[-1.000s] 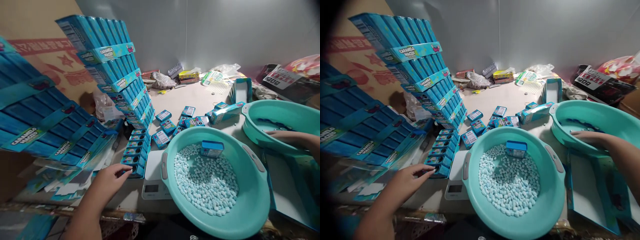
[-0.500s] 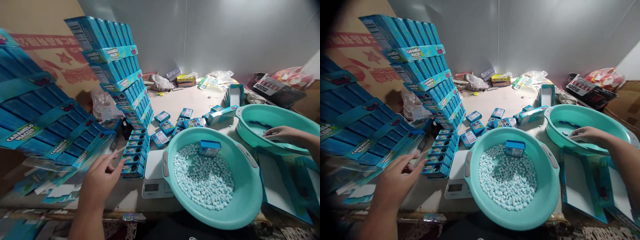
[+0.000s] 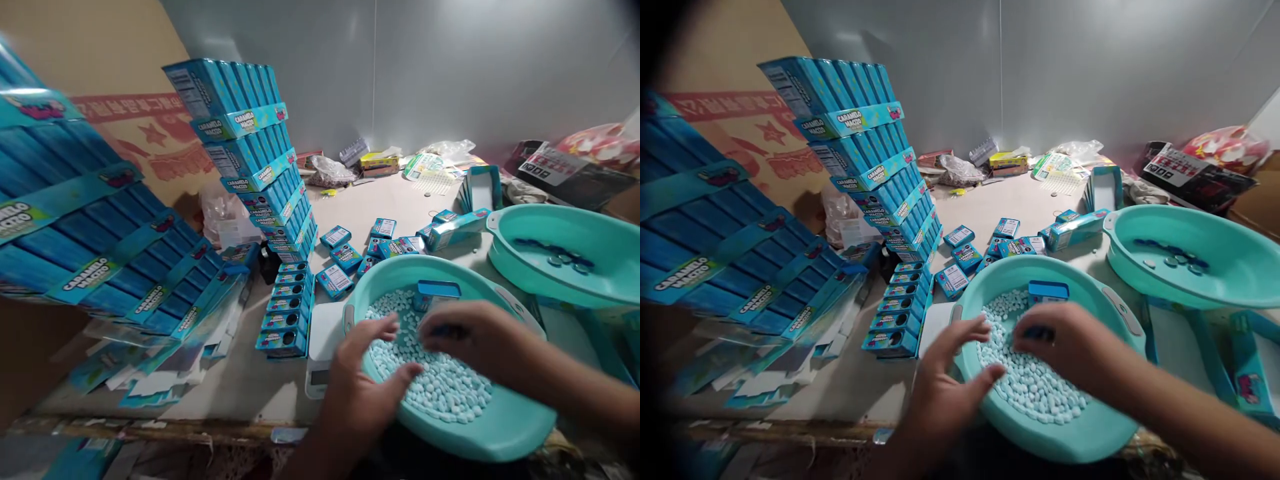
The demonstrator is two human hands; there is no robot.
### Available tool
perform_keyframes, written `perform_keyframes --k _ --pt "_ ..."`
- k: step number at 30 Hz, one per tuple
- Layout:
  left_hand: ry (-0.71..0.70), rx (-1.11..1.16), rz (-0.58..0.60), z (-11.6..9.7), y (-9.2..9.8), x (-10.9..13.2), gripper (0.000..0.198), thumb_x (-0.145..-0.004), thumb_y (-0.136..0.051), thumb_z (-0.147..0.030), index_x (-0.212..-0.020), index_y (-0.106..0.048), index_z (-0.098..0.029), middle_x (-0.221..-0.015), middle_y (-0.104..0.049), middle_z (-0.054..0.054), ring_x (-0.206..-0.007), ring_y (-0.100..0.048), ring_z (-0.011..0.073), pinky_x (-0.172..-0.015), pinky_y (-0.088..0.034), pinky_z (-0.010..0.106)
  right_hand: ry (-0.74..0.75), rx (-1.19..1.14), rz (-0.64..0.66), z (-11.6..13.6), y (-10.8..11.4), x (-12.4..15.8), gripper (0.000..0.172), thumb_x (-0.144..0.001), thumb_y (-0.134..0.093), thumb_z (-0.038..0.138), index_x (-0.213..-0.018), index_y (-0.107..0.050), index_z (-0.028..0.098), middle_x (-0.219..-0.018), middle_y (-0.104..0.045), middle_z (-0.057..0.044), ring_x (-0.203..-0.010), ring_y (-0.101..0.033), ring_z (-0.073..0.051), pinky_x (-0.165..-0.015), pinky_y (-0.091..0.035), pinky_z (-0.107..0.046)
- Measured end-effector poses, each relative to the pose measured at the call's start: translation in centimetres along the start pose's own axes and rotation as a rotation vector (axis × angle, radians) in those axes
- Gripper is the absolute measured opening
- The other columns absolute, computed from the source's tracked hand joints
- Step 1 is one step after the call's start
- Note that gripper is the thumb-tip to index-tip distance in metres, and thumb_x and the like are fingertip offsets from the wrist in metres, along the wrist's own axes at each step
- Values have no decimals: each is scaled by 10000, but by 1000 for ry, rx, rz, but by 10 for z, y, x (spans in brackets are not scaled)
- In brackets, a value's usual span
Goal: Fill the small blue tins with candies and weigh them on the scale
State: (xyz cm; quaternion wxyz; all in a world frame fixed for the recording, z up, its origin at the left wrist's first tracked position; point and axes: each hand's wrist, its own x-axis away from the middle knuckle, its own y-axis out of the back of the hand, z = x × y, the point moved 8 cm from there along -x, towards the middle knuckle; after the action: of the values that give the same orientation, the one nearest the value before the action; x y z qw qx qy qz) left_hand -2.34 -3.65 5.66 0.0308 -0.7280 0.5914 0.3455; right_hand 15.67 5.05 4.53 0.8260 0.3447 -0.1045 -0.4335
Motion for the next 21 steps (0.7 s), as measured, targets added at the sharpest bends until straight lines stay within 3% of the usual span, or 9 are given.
perform_keyframes --k 2,4,8,11,13,15,18,20,21 --pt "-12 101 108 -8 -21 2 378 -763 -825 -175 -1122 -740 -259 -1017 -745 22 -927 -719 135 -856 -602 243 -93 -255 106 10 -45 9 209 -845 -709 396 -826 -763 195 -740 -720 -36 -685 -628 -156 -610 -465 -257" --pt "-44 120 170 -9 -25 5 229 -811 -780 -156 -1025 -770 -238 -1009 -746 37 -935 -721 137 -856 -603 240 -211 -473 135 4 -66 16 281 -838 -711 440 -855 -747 162 -684 -687 -34 -646 -598 -143 -581 -443 -246" --pt "-72 14 241 1 -24 18 340 -882 -678 -101 -1185 -724 -248 -1098 -735 56 -1005 -709 144 -894 -598 246 -365 -828 142 -7 -75 20 361 -715 -836 458 -851 -728 142 -669 -665 -14 -647 -600 -119 -627 -481 -233" --pt "-149 -53 204 -1 -16 20 362 -902 -600 -58 -1200 -708 -232 -1068 -737 59 -980 -709 135 -869 -594 228 -407 -902 177 -4 -78 17 392 -655 -888 442 -846 -733 137 -668 -662 -16 -648 -608 -119 -637 -509 -240" --pt "-180 -131 134 2 2 8 282 -894 -587 -66 -1078 -738 -217 -997 -749 45 -930 -714 135 -847 -591 231 -416 -886 141 -5 -74 14 434 -677 -865 497 -882 -735 136 -665 -659 -23 -586 -581 -111 -571 -498 -245" --pt "-127 -293 65 18 31 -19 206 -885 -596 -123 -978 -755 -215 -966 -763 34 -915 -716 158 -862 -584 271 -419 -863 37 -11 -65 13 476 -702 -834 550 -919 -728 140 -695 -665 -36 -524 -535 -97 -487 -457 -241" --pt "214 -587 -68 77 91 -77 196 -853 -637 -271 -974 -778 -210 -963 -776 39 -891 -716 206 -838 -561 319 -397 -846 -93 -21 -51 14 477 -732 -810 566 -944 -718 148 -707 -653 -34 -492 -487 -78 -441 -414 -228" --pt "359 -771 0 117 115 -115 284 -848 -645 -362 -1042 -774 -201 -1040 -775 64 -970 -708 234 -845 -529 321 -381 -852 -75 -21 -51 15 480 -740 -799 577 -935 -722 145 -677 -624 -24 -497 -478 -77 -438 -409 -221" --pt "450 -864 106 139 120 -130 301 -843 -645 -387 -1039 -773 -197 -1055 -774 76 -998 -702 246 -837 -515 320 -378 -852 -45 -21 -53 16 486 -743 -792 586 -931 -725 142 -682 -619 -25 -506 -485 -80 -441 -413 -220"
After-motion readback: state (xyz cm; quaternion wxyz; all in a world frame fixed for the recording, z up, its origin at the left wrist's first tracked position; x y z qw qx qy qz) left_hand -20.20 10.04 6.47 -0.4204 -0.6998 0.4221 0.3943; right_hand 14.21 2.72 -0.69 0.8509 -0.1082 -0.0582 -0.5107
